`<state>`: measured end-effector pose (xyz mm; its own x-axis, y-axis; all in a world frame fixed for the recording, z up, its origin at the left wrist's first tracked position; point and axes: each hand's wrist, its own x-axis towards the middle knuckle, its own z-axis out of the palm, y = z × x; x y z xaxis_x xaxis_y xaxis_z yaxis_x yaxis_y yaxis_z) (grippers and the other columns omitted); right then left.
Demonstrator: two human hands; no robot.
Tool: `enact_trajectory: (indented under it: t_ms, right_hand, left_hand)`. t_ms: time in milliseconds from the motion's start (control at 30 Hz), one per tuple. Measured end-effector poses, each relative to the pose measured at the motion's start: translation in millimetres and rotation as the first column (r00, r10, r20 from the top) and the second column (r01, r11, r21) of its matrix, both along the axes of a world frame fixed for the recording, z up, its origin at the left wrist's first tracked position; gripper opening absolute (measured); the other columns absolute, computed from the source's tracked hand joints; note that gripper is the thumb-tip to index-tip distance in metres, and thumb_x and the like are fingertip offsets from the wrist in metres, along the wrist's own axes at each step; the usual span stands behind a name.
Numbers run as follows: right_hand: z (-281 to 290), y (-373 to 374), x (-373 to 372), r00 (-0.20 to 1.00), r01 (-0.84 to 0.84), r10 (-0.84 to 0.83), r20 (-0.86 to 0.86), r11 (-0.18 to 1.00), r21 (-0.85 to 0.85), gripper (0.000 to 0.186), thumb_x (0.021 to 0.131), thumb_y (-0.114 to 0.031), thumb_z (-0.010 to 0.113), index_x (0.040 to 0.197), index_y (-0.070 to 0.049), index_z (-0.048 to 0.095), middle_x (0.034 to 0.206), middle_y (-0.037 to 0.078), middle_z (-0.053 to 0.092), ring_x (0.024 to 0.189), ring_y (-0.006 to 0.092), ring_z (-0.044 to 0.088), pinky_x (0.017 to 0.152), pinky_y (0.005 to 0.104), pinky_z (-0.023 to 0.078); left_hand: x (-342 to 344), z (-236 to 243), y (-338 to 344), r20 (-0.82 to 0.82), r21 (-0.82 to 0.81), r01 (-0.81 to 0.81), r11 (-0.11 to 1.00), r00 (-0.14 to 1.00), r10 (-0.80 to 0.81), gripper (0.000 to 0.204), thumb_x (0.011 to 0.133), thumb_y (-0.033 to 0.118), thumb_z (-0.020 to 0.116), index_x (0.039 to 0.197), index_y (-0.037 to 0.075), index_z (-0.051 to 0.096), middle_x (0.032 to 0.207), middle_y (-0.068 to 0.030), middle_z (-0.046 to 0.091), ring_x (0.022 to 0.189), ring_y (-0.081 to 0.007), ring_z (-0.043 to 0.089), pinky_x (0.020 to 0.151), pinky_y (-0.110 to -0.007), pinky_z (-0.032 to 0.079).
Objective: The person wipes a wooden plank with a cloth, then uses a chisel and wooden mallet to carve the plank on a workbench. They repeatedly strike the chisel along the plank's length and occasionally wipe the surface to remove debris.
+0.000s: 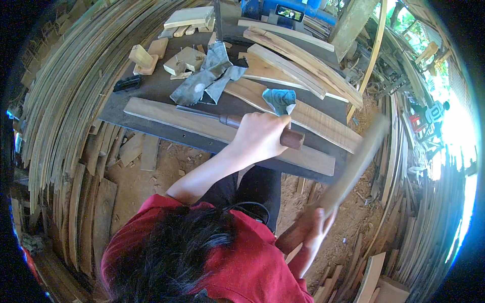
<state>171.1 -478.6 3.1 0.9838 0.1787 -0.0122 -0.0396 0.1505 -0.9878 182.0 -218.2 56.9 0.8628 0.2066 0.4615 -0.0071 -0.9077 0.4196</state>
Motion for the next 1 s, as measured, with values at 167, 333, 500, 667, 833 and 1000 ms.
enact_trajectory:
  t_ms: [167, 333, 500, 667, 833, 1000]
  right_hand:
    - [-6, 14, 7, 0.994, -0.096, 0.09, 0.068, 0.991, 0.088, 0.052, 0.086, -0.046, 0.054, 0.11, -0.001, 0.042, 0.068, 0.011, 0.052, 0.054, 0.0198, 0.053, 0.047, 0.0326, 0.047]
    - [-10, 30, -10, 0.936, -0.343, 0.351, 0.028, 0.927, -0.149, 0.048, 0.084, -0.021, 0.062, 0.124, -0.004, 0.043, 0.087, 0.007, 0.054, 0.075, 0.0146, 0.055, 0.064, 0.0291, 0.047]
    - [8, 34, -2, 0.998, 0.026, -0.028, 0.05, 0.999, 0.047, 0.052, 0.087, -0.029, 0.057, 0.127, -0.003, 0.034, 0.079, 0.013, 0.055, 0.056, 0.0197, 0.054, 0.047, 0.0316, 0.048]
    - [-38, 49, -11, 0.883, -0.102, 0.26, 0.391, 0.919, -0.381, 0.056, 0.081, -0.021, 0.062, 0.128, -0.001, 0.039, 0.091, 0.011, 0.058, 0.082, 0.0202, 0.056, 0.073, 0.0338, 0.047]
    - [-8, 54, -11, 0.954, -0.152, 0.209, 0.215, 0.956, -0.253, 0.056, 0.081, -0.019, 0.062, 0.129, -0.001, 0.038, 0.099, 0.01, 0.053, 0.083, 0.0177, 0.053, 0.071, 0.0318, 0.047]
    - [-14, 66, -15, 0.992, -0.024, 0.015, 0.127, 0.998, 0.065, 0.054, 0.085, -0.031, 0.06, 0.126, -0.003, 0.036, 0.085, 0.017, 0.055, 0.06, 0.022, 0.057, 0.052, 0.0332, 0.049]
  left_hand:
    - [-5, 6, 3, -0.034, -0.025, -0.01, 1.0, 0.999, 0.009, 0.019, 0.065, 0.021, 0.069, 0.076, 0.01, 0.06, 0.062, -0.0095, 0.061, 0.061, -0.0276, 0.064, 0.056, -0.04, 0.05]
    - [-11, -3, 24, 0.025, 0.026, -0.072, 0.997, 0.997, 0.072, 0.019, 0.063, 0.019, 0.069, 0.076, 0.01, 0.059, 0.062, -0.0092, 0.061, 0.061, -0.0279, 0.064, 0.056, -0.04, 0.05]
    - [-25, -2, 36, 0.034, -0.001, -0.061, 0.998, 0.998, 0.061, 0.018, 0.062, 0.017, 0.069, 0.076, 0.011, 0.059, 0.061, -0.0088, 0.061, 0.06, -0.028, 0.063, 0.055, -0.04, 0.049]
    - [-24, -3, 34, 0.069, -0.018, -0.065, 0.998, 0.995, 0.066, 0.016, 0.063, 0.018, 0.068, 0.074, 0.013, 0.059, 0.06, -0.0087, 0.06, 0.06, -0.028, 0.064, 0.054, -0.04, 0.049]
    - [-39, -16, 67, 0.056, 0.041, -0.137, 0.99, 0.989, 0.135, 0.015, 0.063, 0.02, 0.069, 0.073, 0.013, 0.059, 0.057, -0.0084, 0.059, 0.059, -0.0282, 0.063, 0.053, -0.04, 0.048]
    - [-44, -17, 70, 0.023, 0.02, -0.135, 0.991, 0.991, 0.134, 0.017, 0.063, 0.02, 0.069, 0.072, 0.013, 0.058, 0.057, -0.0088, 0.058, 0.059, -0.0283, 0.062, 0.053, -0.041, 0.047]
